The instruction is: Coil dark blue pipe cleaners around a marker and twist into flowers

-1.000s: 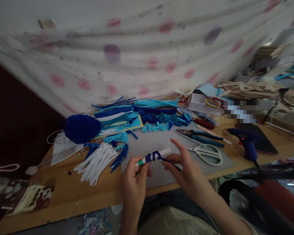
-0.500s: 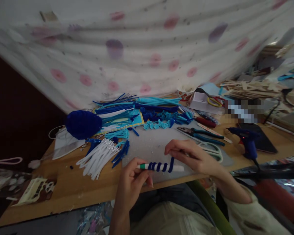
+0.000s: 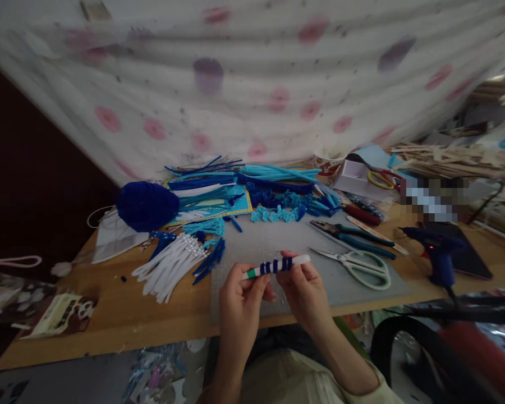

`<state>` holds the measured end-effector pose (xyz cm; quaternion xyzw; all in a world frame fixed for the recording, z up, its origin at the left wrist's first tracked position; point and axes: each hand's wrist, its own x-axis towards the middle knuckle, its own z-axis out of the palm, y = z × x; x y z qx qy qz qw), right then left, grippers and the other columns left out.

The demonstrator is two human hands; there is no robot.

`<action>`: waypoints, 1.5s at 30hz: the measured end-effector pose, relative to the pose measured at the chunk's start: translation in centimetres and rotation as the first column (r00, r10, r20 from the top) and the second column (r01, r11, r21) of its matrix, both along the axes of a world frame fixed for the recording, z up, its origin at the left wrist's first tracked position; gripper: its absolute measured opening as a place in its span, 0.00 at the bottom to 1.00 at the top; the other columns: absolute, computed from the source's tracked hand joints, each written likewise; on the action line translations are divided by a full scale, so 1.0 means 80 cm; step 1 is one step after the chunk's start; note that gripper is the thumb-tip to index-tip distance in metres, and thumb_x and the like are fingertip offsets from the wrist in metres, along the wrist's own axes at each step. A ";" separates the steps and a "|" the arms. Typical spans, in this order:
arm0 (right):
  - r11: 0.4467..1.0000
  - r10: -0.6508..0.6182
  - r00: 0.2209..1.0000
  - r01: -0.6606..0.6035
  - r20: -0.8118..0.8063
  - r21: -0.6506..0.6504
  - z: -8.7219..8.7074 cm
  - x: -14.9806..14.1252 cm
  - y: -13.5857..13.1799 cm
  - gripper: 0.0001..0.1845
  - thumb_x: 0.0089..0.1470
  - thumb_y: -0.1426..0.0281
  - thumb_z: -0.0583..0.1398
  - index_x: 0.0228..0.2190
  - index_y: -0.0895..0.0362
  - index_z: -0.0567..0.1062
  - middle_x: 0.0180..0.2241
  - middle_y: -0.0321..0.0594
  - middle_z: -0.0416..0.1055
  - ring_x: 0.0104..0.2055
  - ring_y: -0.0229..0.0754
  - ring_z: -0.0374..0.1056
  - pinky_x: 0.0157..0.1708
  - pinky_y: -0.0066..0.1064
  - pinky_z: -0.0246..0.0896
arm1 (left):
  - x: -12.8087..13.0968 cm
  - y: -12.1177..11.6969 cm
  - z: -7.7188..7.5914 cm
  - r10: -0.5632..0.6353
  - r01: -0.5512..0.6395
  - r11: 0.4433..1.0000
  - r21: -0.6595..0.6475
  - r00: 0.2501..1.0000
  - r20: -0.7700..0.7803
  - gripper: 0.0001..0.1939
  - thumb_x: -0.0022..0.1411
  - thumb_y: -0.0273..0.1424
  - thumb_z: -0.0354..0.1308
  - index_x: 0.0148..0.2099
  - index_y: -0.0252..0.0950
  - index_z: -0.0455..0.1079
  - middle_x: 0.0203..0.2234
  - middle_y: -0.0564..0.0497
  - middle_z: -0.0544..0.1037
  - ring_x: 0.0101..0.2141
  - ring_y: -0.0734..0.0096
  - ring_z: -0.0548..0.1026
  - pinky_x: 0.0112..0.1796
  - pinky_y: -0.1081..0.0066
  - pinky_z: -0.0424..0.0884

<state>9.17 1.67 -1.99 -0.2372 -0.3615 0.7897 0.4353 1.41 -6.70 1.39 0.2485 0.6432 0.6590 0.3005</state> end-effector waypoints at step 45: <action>0.911 0.191 0.978 -0.146 0.082 -0.385 0.051 0.010 -0.038 0.31 0.37 0.53 0.71 0.13 0.56 0.58 0.13 0.24 0.44 0.18 0.29 0.42 0.18 0.23 0.41 | -0.020 -0.005 0.003 -0.300 0.309 0.951 0.029 0.940 -0.164 0.15 0.58 0.34 0.63 0.48 0.38 0.77 0.42 0.46 0.82 0.43 0.60 0.79 0.43 0.66 0.75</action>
